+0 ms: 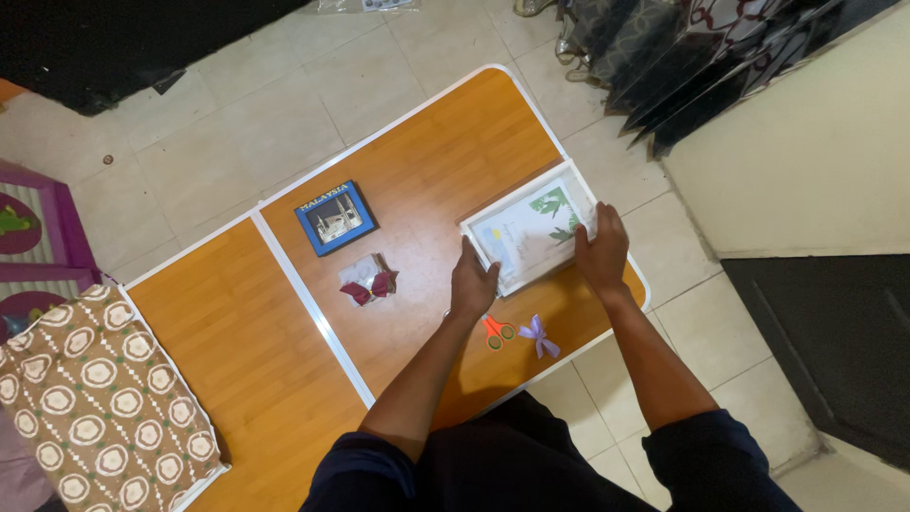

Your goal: The person assembles a small blue souvenir box by opening it, placing a silver metal ornament inside, and closing the lid. They then handle a small white box with a red ribbon and a small white bowl, placing the bowl on the table. Finally, they pick up a clear plastic sleeve and place it on the table.

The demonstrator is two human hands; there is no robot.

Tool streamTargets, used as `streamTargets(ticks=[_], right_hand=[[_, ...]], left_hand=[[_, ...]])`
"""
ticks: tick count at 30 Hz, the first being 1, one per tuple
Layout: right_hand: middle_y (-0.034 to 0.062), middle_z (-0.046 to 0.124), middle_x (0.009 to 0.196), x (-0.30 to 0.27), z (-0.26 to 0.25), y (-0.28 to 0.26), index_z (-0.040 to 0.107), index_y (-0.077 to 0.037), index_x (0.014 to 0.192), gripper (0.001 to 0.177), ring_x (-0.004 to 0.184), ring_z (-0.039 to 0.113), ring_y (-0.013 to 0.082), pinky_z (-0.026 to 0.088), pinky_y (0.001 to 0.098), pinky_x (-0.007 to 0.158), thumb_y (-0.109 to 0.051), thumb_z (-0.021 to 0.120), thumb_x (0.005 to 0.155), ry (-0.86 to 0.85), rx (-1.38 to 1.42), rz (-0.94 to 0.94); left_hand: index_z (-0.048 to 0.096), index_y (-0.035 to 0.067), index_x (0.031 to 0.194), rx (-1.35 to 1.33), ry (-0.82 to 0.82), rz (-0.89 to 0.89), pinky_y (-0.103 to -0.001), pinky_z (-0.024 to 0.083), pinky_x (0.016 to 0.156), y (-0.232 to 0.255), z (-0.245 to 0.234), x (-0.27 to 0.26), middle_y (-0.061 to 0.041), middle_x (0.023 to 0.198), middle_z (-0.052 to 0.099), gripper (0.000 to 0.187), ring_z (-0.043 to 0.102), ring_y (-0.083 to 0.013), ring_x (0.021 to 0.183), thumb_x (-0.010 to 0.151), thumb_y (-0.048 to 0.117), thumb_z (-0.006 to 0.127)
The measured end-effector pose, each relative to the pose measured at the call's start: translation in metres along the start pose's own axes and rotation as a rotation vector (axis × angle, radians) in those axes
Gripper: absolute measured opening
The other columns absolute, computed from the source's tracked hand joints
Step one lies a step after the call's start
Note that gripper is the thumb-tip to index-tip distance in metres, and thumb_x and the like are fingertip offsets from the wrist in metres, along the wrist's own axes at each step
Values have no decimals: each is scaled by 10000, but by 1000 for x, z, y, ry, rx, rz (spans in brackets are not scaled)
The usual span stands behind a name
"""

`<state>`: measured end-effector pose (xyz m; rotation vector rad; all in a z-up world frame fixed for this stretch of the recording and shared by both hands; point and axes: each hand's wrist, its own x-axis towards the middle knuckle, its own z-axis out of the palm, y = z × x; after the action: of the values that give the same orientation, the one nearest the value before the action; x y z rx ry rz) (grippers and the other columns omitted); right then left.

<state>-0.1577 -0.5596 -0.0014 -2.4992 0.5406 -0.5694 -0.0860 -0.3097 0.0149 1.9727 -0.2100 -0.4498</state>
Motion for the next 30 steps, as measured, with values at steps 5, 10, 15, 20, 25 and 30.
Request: streamTargets(ticks=[5, 10, 15, 20, 25, 30], right_hand=[[365, 604, 1307, 5, 1, 8, 511, 170, 1390, 632, 1215, 596, 482, 476, 484, 1033, -181, 740, 918, -26, 89, 154], [268, 703, 1144, 11, -9, -8, 607, 102, 1275, 529, 1070, 692, 367, 528, 409, 929, -203, 781, 879, -50, 214, 366], [184, 743, 1035, 15, -17, -26, 678, 16, 1174, 351, 951, 722, 303, 546, 388, 866, -173, 761, 891, -39, 267, 395], [187, 746, 1043, 17, -16, -35, 681, 22, 1180, 358, 957, 723, 310, 543, 386, 875, -167, 771, 890, -11, 276, 362], [207, 737, 1062, 19, -8, -41, 671, 36, 1211, 405, 962, 718, 330, 549, 390, 863, -170, 793, 884, 41, 250, 277], [214, 741, 1056, 21, -1, -54, 684, 43, 1203, 424, 955, 723, 344, 561, 395, 851, -181, 828, 873, 94, 206, 137]], left_hand=[[329, -36, 1501, 2, -21, -133, -390, 566, 689, -24, 16, 4, -153, 899, 718, 739, 695, -251, 729, 908, 140, 733], [385, 62, 1535, -46, -35, -212, -374, 577, 688, -36, 23, 4, -138, 886, 726, 689, 713, -228, 743, 923, 135, 694], [377, 70, 1555, -136, 39, -89, -342, 593, 722, -36, 21, 9, -121, 1042, 758, 714, 741, -185, 799, 905, 95, 672], [311, 83, 1591, -131, 3, -223, -332, 600, 695, -17, 3, 13, -131, 1008, 758, 744, 733, -192, 775, 932, 95, 656], [345, 80, 1590, -242, 24, -273, -344, 580, 649, 6, -20, 8, -117, 999, 752, 718, 702, -188, 745, 928, 67, 623], [398, 71, 1570, -251, 39, -320, -353, 565, 616, 5, -46, -1, -108, 876, 659, 684, 638, -163, 689, 934, 89, 648]])
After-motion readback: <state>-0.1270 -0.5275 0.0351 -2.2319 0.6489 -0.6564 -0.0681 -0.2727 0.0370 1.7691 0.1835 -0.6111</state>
